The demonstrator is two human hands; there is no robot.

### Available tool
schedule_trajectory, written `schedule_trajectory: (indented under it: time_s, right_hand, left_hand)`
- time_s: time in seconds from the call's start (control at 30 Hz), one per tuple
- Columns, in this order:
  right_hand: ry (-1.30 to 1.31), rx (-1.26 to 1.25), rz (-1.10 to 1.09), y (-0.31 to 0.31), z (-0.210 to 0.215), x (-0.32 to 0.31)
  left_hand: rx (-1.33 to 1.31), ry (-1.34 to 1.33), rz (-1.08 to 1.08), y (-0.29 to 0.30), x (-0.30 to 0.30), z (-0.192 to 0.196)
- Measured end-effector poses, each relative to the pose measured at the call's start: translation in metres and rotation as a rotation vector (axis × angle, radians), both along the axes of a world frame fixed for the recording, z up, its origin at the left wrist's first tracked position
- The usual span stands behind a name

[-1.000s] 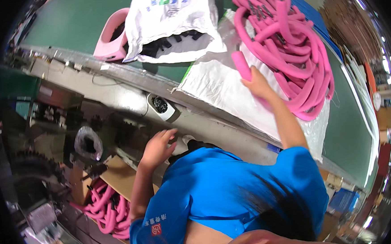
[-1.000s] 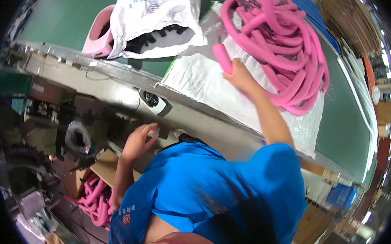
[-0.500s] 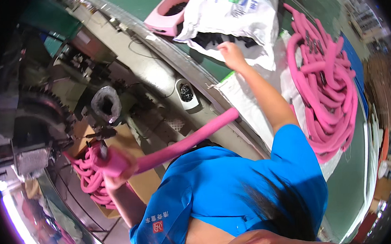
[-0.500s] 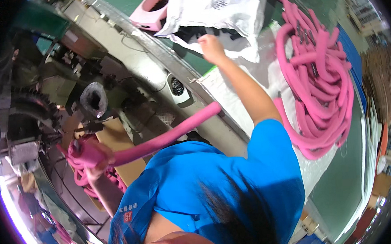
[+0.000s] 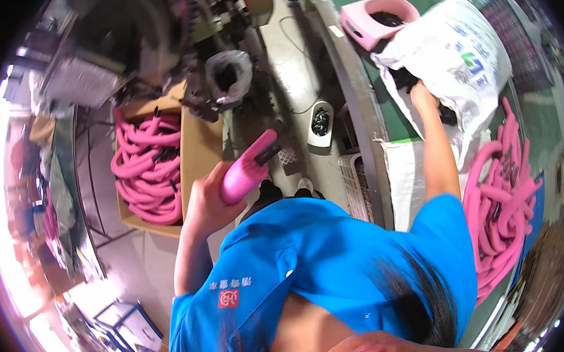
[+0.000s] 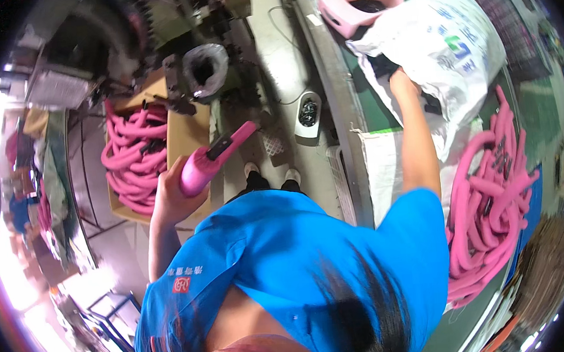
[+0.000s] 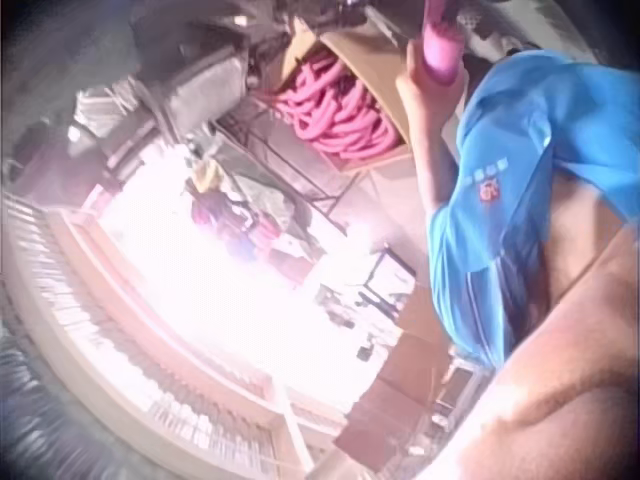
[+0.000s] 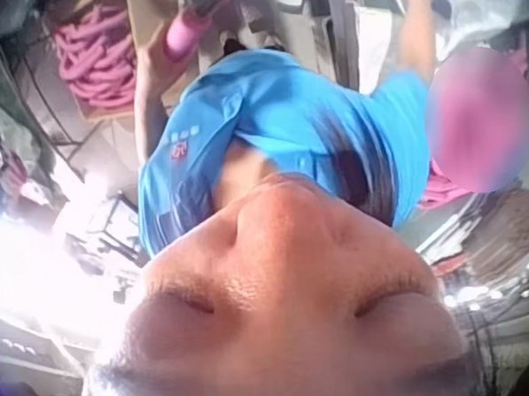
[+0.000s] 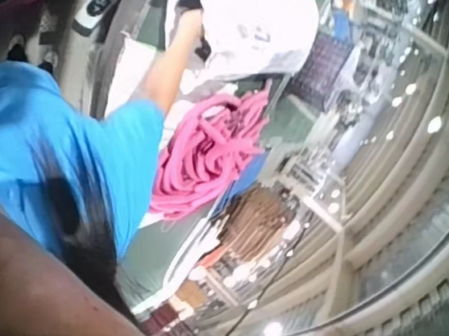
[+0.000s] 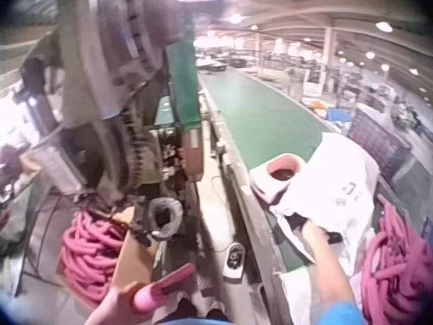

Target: The person repeatedly picks up pink foam-covered cables and black plastic connectors, inserts the connectors into the cable ends, and places the assembled units into a cardboard box. The process is continuous and repetitive throughout the clip.

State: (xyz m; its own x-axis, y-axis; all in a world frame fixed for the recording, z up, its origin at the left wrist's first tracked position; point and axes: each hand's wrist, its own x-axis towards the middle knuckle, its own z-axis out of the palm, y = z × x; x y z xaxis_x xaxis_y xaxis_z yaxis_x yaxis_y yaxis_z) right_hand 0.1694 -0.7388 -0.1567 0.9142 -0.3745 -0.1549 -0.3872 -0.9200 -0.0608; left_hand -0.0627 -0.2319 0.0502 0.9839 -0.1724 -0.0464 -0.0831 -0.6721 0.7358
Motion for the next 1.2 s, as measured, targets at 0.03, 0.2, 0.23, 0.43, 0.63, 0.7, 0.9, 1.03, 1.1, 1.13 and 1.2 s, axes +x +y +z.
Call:
schedule_trajectory:
  time_s: [0.03, 0.2, 0.23, 0.43, 0.63, 0.7, 0.9, 1.03, 1.1, 1.13, 1.2]
  right_hand:
    - [-0.061, 0.067, 0.037, 0.023, 0.024, -0.026]
    - [-0.225, 1.022, 0.653, 0.184, 0.135, -0.149]
    - [-0.327, 1.128, 0.738, 0.204, 0.152, -0.16]
    - [-0.627, 0.897, 1.044, 0.247, 0.188, -0.166]
    - [-0.56, 0.902, 1.327, 0.275, 0.186, -0.146]
    - [-0.366, 0.903, 1.534, 0.29, 0.188, -0.139]
    - [-0.393, 1.037, 1.389, 0.356, 0.182, -0.125]
    - [-0.177, 1.559, 0.792, 0.393, 0.159, -0.114]
    - [-0.148, 1.679, 0.419, 0.409, 0.146, -0.109]
    - [-0.161, 1.506, 0.517, 0.415, 0.14, -0.105]
    - [-0.132, 1.344, 0.586, 0.432, 0.136, -0.103]
  left_hand:
    - [-0.016, -0.014, -0.002, 0.0, 0.002, -0.002]
    - [0.044, -0.045, -0.134, 0.002, 0.01, -0.011]
    - [0.029, -0.029, -0.152, 0.001, 0.012, -0.011]
    - [-0.057, -0.014, -0.214, 0.006, 0.02, -0.002]
    - [0.014, 0.08, -0.242, 0.036, 0.013, -0.006]
    - [0.108, 0.077, -0.311, 0.047, 0.011, -0.005]
    - [0.076, 0.07, -0.14, 0.09, 0.008, -0.025]
    - [-0.023, 0.044, -0.057, 0.113, 0.013, -0.045]
    - [-0.045, 0.014, -0.026, 0.124, 0.02, -0.049]
    - [0.005, 0.024, -0.016, 0.13, 0.022, -0.047]
    - [0.035, -0.001, -0.018, 0.144, 0.027, -0.057]
